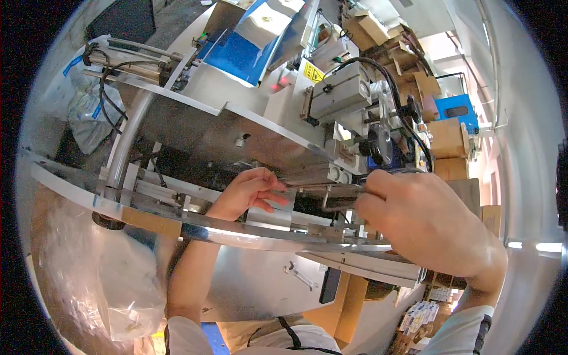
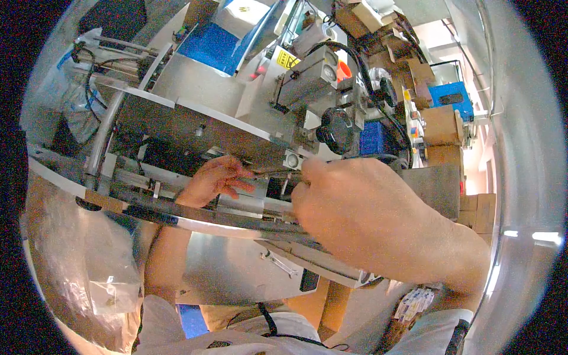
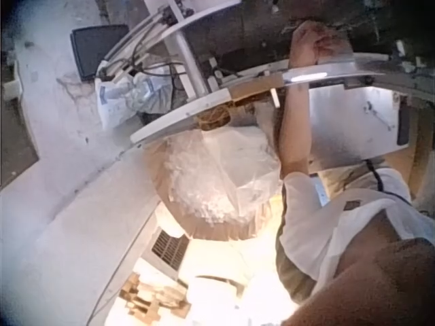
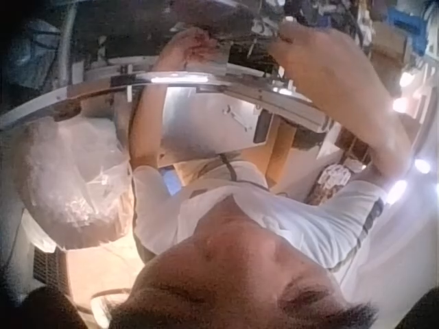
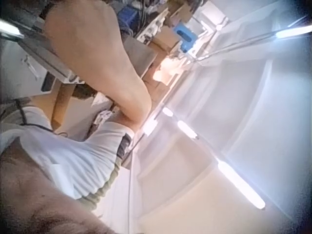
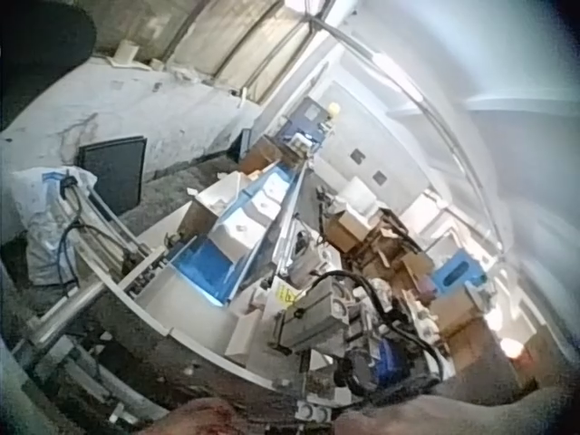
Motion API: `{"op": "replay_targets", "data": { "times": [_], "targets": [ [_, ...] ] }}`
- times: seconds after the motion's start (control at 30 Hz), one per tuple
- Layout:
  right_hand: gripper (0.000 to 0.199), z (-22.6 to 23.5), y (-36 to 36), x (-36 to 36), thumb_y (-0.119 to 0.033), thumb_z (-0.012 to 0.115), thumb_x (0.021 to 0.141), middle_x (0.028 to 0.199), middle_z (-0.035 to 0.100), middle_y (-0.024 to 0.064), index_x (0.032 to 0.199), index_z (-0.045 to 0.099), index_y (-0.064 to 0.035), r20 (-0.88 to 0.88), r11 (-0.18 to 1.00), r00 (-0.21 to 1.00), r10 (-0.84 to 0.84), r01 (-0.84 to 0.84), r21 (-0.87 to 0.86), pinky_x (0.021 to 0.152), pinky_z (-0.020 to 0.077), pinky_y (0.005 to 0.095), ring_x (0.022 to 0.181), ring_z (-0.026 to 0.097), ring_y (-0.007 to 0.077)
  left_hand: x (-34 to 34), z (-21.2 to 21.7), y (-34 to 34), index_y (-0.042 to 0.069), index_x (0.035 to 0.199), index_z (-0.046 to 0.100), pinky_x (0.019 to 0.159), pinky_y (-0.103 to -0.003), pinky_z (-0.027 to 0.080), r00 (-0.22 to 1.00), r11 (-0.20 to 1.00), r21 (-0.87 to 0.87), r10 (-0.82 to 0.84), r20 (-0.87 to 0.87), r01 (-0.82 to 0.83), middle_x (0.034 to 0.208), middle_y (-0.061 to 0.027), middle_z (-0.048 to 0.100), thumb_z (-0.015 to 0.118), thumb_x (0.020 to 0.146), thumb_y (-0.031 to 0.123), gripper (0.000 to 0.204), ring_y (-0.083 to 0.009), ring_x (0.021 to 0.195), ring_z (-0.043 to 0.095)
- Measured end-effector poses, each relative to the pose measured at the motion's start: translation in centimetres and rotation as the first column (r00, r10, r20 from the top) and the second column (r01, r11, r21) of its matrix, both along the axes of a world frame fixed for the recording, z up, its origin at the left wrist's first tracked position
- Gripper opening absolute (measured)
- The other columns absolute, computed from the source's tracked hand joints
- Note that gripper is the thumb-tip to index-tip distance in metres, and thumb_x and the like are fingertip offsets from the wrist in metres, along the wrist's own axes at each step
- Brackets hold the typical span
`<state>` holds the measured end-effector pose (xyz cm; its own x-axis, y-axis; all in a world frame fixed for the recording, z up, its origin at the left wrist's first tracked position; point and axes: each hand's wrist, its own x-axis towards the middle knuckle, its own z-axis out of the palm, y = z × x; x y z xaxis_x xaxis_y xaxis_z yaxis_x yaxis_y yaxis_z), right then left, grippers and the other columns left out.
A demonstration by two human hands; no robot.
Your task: Adjusting and repairing components of an industrial machine using hand tools.
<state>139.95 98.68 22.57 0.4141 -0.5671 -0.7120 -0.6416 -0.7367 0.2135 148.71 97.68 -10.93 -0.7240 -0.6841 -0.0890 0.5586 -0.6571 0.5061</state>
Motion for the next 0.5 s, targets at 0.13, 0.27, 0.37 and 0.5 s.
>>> {"op": "replay_targets", "data": {
  "times": [0.13,0.27,0.37,0.5],
  "targets": [
    [0.008,0.00,0.01,-0.16,-0.004,0.056,0.066,0.076,0.049,0.0096,0.073,0.053,-0.0042,0.030,0.998,0.999,-0.035,0.036,-0.051,0.057,0.0471,0.0377,0.067,0.056,0.0284,-0.08,-0.43,0.07,0.007,0.093,0.053,0.060,-0.031,0.054,1.000,1.000,-0.009,-0.005,-0.008,0.005,0.107,-0.0143,0.061,0.051,0.086,0.023,0.017,-0.0309,0.090,0.064],
    [0.007,-0.03,0.03,-0.01,-0.004,0.056,0.067,0.077,0.049,0.0098,0.073,0.054,-0.0042,0.016,0.998,0.999,-0.036,0.037,-0.041,0.058,0.0471,0.0381,0.068,0.057,0.0285,-0.01,-0.55,0.16,0.007,0.092,0.053,0.060,-0.031,0.054,1.000,1.000,-0.010,0.002,-0.015,-0.002,0.106,-0.0148,0.061,0.049,0.087,0.021,0.016,-0.0320,0.090,0.064],
    [0.008,-0.09,0.06,0.06,-0.005,0.057,0.067,0.077,0.050,0.0100,0.074,0.054,-0.0042,-0.006,0.999,0.999,-0.035,0.035,-0.032,0.058,0.0470,0.0382,0.068,0.057,0.0286,-0.17,-0.72,0.17,0.007,0.092,0.053,0.059,-0.031,0.054,1.000,1.000,-0.008,0.005,-0.029,-0.006,0.105,-0.0153,0.061,0.048,0.087,0.020,0.015,-0.0328,0.090,0.064],
    [0.007,-0.15,0.06,0.31,-0.005,0.057,0.067,0.077,0.050,0.0096,0.073,0.054,-0.0036,-0.011,0.999,1.000,0.010,-0.011,-0.032,0.058,0.0476,0.0363,0.068,0.057,0.0268,-0.11,-0.55,0.21,0.006,0.093,0.052,0.058,-0.031,0.054,1.000,1.000,-0.004,0.015,-0.027,-0.015,0.104,-0.0155,0.061,0.047,0.087,0.019,0.015,-0.0331,0.090,0.064]
  ]
}}
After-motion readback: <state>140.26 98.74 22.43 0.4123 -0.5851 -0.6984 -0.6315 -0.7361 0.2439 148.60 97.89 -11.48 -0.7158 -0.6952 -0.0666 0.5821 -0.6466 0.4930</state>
